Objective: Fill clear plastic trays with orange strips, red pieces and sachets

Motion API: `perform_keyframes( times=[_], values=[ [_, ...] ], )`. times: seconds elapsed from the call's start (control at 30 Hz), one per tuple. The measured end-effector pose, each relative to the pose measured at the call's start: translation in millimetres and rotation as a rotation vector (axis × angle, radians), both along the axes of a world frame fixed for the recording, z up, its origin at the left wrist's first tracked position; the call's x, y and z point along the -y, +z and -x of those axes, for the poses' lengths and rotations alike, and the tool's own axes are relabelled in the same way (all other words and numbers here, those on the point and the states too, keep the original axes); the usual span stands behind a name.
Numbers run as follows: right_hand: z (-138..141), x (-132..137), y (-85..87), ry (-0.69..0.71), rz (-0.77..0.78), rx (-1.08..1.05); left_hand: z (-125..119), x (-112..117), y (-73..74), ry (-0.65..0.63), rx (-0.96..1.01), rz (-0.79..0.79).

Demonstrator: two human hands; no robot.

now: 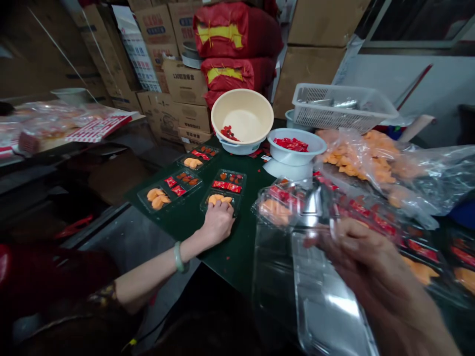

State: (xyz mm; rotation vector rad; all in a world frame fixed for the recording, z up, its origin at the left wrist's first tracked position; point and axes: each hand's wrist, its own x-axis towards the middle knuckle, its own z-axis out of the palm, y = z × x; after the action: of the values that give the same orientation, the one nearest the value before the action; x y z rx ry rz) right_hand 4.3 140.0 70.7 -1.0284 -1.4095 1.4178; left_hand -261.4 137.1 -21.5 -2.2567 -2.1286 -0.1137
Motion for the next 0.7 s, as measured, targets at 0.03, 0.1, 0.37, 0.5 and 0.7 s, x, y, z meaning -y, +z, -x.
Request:
perform_keyframes(
  times=[0.03,0.1,0.37,0.5,0.7],
  values=[
    [15.9,-1.1,-0.5,0.032,0.05,-0.084,-2.3,14.1,-0.5,-0.014,0.012,0.009],
    [44.5,-0.5,-3.2,0.108,0.145,-0.228,-2.5,41.1,-1.9,-0.04,0.109,-0.001],
    [108.0,9.1,-46.7,0.194,0.262,-0.399,43.7,89.8,23.0,0.419,1.772,-0.12],
    [130.3,4.7,-71.1,0.128,0.163,-0.202,56.2,64.1,25.7,0.412,1.664,-0.057],
    [145.7,-21.7,-97.0,-0.057,0.279,0.187,69.2,-7.6,-1.3,0.504,1.061,-0.166]
  ],
)
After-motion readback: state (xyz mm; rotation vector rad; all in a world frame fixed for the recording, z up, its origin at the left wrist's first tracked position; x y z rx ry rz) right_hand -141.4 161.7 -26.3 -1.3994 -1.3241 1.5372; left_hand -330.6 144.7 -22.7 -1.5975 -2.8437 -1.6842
